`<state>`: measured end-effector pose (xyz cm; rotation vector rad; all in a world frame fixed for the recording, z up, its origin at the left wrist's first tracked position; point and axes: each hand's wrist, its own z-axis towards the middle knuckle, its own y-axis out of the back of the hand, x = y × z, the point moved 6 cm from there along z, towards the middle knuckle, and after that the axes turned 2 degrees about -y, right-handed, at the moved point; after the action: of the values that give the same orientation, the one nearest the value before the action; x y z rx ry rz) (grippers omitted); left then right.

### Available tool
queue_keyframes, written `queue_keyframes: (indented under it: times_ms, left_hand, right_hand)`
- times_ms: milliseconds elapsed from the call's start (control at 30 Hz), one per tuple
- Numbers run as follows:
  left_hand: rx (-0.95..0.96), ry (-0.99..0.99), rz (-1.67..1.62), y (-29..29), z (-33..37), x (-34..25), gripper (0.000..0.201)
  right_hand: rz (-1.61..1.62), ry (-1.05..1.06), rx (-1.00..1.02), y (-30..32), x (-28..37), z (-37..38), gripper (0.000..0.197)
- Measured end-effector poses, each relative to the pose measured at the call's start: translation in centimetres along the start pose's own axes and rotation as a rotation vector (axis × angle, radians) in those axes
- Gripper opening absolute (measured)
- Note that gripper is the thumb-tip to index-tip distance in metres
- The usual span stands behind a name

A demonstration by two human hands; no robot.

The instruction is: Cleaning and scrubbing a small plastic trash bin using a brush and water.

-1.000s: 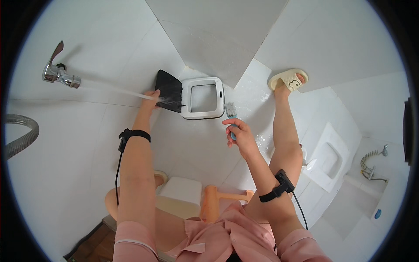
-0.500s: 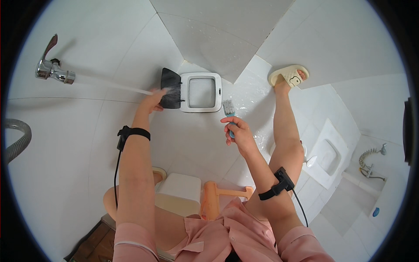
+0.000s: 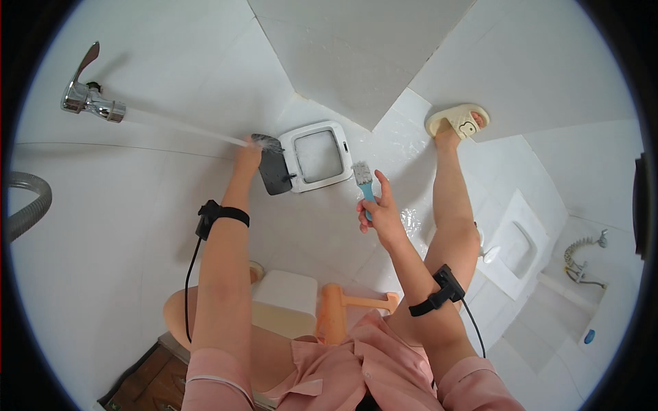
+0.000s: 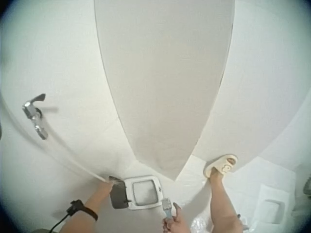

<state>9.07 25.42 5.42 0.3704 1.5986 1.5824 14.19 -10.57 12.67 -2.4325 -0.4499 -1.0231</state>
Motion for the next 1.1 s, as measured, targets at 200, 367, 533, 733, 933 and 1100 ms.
queue_keyframes:
  times_ms: [200,367,533,733,933,1100]
  left_hand:
    - [0.432,0.418,-0.535,-1.3,0.0,-0.1,0.029]
    - [0.441,0.361,-0.488,-0.8,-3.8,-2.9,0.034]
    - [0.125,0.306,-0.620,-1.7,-7.9,-1.8,0.039]
    - [0.160,0.364,-0.573,-0.5,-8.1,-1.7,0.036]
    - [0.123,0.323,-0.579,-1.5,-7.9,-2.0,0.034]
    - [0.088,0.426,-0.582,-0.1,-8.4,-0.3,0.034]
  right_hand:
    - [-0.004,-0.026,-0.061,1.2,-0.8,1.2,0.069]
    - [-0.130,-0.048,-0.017,0.4,-3.9,4.7,0.059]
    - [-1.096,0.422,-0.170,-5.8,-10.0,10.9,0.051]
    - [-1.374,0.372,-0.114,-11.5,-12.5,17.1,0.057]
    - [-1.480,0.395,-0.063,-12.1,-10.9,22.1,0.071]
    - [-1.475,0.384,0.047,-12.2,-16.5,16.2,0.071]
